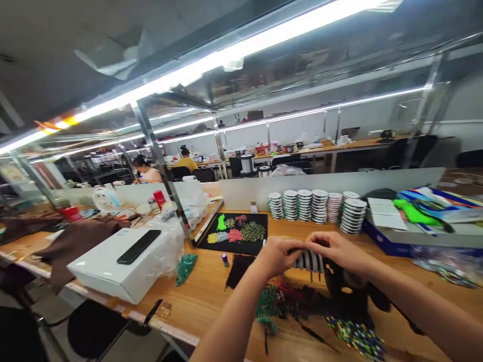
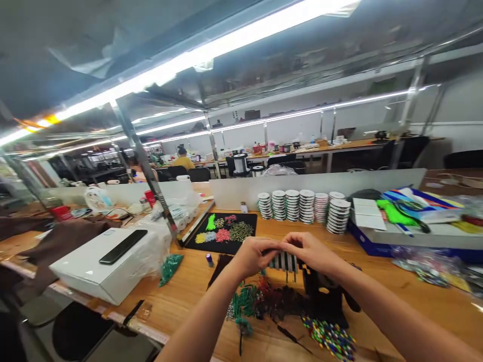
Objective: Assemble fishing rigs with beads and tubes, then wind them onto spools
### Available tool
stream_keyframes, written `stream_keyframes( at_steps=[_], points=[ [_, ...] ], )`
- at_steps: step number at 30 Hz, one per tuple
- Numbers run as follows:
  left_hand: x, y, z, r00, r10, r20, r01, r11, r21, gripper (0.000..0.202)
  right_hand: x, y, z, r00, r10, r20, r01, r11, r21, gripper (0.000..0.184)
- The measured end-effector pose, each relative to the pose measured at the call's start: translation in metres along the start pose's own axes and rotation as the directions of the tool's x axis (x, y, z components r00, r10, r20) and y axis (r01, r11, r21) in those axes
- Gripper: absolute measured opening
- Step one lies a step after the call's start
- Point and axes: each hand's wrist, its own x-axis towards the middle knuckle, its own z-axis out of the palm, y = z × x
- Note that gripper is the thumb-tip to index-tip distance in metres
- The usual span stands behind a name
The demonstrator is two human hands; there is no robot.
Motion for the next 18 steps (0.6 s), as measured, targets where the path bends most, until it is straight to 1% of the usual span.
stream_keyframes(
  at_steps=[5,9,11,13,15,18],
  points=[
    [-0.0027,0.0024,0.003,1.0,-0.026,0.001,0.026,0.999,0.02,0.023,-0.0026,0.0013,0.0036,0.998,0.01,0.054,-0.013,0.999,0.047,0.058],
    [-0.0049,0.0068,0.0029,0.999,-0.054,-0.006,0.054,0.998,0.045,0.018,-0.007,0.0022,0.0037,0.997,0.021,0.075,-0.023,0.999,0.034,0.051],
    [-0.0056,0.0078,0.0032,0.998,-0.064,-0.004,0.064,0.997,0.051,0.017,-0.0082,0.0051,0.0031,0.995,0.027,0.093,-0.034,0.997,0.066,0.048],
    [-0.0058,0.0075,0.0036,0.997,-0.071,-0.002,0.071,0.996,0.048,0.018,-0.0084,0.0071,0.0022,0.992,0.058,0.11,-0.071,0.991,0.113,0.046],
    [-0.0053,0.0071,0.0035,0.998,-0.07,-0.005,0.07,0.997,0.032,0.019,-0.0089,0.0056,0.0014,0.993,0.084,0.083,-0.095,0.984,0.148,0.047],
    [-0.0025,0.0065,0.0014,0.999,-0.048,-0.022,0.048,0.999,-0.02,0.02,-0.0091,-0.0017,0.0002,0.999,0.039,-0.017,-0.037,0.99,0.139,0.051]
  ],
)
